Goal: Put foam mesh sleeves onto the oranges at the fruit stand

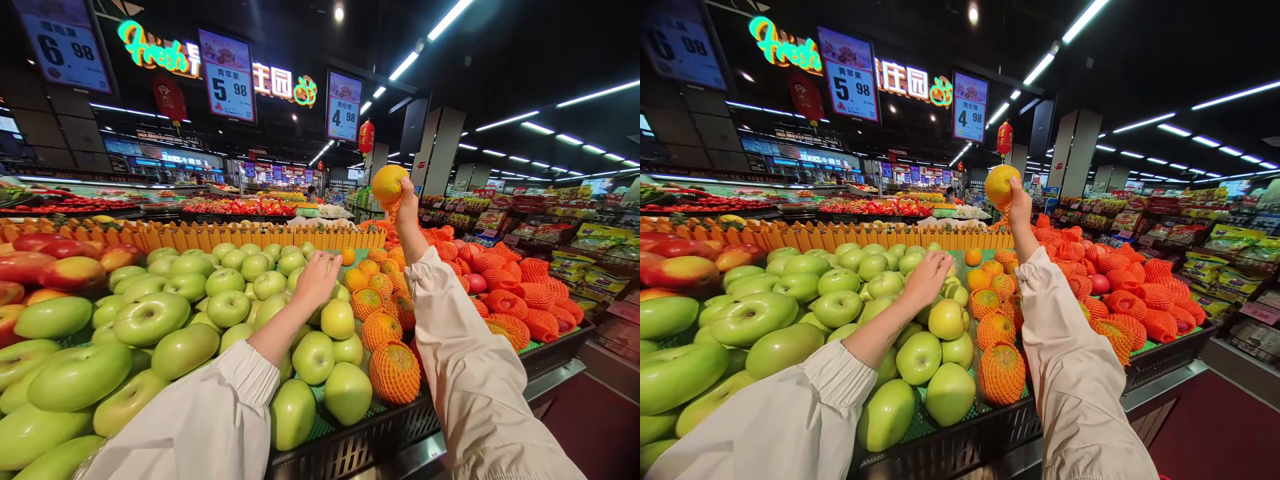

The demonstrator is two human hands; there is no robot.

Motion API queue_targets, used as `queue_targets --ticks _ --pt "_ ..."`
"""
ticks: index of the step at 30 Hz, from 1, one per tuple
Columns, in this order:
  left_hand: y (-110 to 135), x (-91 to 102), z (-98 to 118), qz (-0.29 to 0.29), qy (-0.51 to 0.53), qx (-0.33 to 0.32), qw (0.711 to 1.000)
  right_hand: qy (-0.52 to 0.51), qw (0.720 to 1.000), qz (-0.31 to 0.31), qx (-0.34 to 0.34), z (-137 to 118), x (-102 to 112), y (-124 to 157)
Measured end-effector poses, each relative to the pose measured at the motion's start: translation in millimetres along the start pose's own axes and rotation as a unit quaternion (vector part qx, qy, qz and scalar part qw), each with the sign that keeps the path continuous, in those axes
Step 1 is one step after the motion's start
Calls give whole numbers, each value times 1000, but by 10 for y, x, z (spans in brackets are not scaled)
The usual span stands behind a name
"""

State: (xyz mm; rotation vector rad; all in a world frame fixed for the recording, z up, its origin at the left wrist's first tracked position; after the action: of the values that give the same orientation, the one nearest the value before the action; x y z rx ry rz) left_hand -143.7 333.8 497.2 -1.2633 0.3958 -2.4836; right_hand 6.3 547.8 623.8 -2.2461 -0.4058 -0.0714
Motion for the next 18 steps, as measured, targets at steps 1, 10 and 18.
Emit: queue_targets --ticks 1,10,18 --pt "0 -7 3 0 5 -7 1000 -9 999 -4 30 -166 -7 33" --pt "-6 4 31 36 246 -104 963 146 980 -116 -62 -645 -642 1022" --pt "-57 -86 -50 70 229 -22 971 -57 956 -284 -36 33 -744 1439"
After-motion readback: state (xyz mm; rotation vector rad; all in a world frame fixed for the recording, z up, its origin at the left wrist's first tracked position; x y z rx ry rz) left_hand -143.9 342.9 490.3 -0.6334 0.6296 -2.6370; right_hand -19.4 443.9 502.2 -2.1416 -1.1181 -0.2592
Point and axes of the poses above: each hand's wrist, its own y-axis away from the middle knuckle, its own x-axis out of the back of the hand, z = x × y, the point moved 3 cm from there along -y, towards the middle knuckle, and after that the axes turned 14 degrees about -z, right-handed, at the moved point
